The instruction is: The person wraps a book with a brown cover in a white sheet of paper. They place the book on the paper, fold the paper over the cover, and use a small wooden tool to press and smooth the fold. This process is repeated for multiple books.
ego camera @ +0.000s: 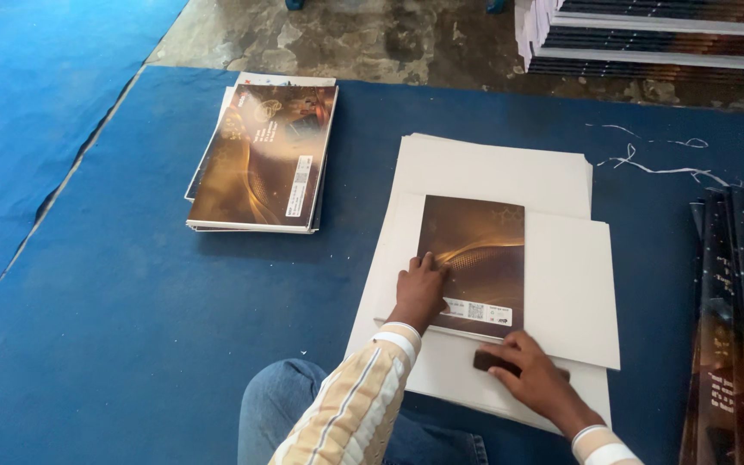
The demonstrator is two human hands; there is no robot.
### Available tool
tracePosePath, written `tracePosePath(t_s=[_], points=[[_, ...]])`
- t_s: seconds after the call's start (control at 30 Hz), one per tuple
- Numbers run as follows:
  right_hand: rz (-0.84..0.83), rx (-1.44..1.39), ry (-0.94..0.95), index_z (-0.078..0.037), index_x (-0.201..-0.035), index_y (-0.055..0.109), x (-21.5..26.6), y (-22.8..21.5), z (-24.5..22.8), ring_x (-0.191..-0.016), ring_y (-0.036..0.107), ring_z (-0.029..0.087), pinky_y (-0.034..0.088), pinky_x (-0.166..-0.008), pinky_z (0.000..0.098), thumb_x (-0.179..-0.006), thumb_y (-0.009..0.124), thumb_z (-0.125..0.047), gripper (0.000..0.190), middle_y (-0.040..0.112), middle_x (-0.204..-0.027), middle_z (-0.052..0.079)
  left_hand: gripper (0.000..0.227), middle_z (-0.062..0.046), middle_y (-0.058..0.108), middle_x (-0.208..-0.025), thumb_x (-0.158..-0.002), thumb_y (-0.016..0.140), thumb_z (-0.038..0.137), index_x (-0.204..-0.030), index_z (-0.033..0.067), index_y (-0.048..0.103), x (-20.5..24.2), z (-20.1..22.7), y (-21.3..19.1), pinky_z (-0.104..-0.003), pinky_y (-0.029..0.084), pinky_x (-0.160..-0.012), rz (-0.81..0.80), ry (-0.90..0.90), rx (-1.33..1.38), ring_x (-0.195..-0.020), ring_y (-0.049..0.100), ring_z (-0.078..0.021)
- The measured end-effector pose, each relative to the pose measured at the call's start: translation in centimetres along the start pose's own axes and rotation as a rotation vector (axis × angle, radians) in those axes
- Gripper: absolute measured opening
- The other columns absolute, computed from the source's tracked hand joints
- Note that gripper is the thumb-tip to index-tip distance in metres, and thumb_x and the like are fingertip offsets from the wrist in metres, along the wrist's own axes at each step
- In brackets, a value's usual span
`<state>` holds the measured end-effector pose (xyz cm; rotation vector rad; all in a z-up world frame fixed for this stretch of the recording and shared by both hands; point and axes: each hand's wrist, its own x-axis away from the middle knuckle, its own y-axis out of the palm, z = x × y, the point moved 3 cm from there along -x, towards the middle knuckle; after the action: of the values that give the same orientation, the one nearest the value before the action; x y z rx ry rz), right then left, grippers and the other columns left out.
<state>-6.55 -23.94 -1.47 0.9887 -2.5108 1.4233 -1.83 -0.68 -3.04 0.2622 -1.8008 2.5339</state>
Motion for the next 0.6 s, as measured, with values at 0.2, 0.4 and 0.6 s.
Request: tracePosePath(t_s=[0.2,0.4,0.6], points=[[0.117,0.068,-0.016,-0.024,-0.118,0.078,0.1,0.4,0.2,-0.108,0.068,0.020,0.056,-0.096,0.0345,-0.087,0.076,-0.034,0.033,0.071,-0.118,-0.001,0.078,-0.012,0.044,-0.155,-0.066,0.093,0.033,-0.136,0.0232,0.061,0.7,1.6,-0.7,-0.049,0.043,-0.104,0.023,0.098,-0.013,-0.138,0.044,-0.0336],[0.506,-0.059,0.322,-0.010,-0.125,0.072,-1.3,-3.8,1.6,-0.099,0.070,0.030,0.058,-0.088,0.0413,-0.094,0.068,-0.044,0.046,0.070,-0.115,0.015,0.110,-0.021,0.037,-0.156,-0.063,0.095,0.044,-0.154,0.0166,0.039,1.4,3.1,-1.4,-0.047,0.042,-0.107,0.001,0.045,0.062,-0.139,0.039,-0.0373],[0.410,0.019,0.533,-0.006,-0.124,0.070,-2.6,-6.7,0.6,-0.107,0.069,0.034,0.058,-0.088,0.0446,-0.086,0.077,-0.055,0.063,0.068,-0.120,0.019,0.114,-0.012,0.034,-0.159,-0.067,0.090,0.052,-0.155,0.0124,0.030,1.1,4.1,-1.2,-0.057,0.036,-0.108,-0.025,0.068,0.060,-0.144,0.035,-0.0303]])
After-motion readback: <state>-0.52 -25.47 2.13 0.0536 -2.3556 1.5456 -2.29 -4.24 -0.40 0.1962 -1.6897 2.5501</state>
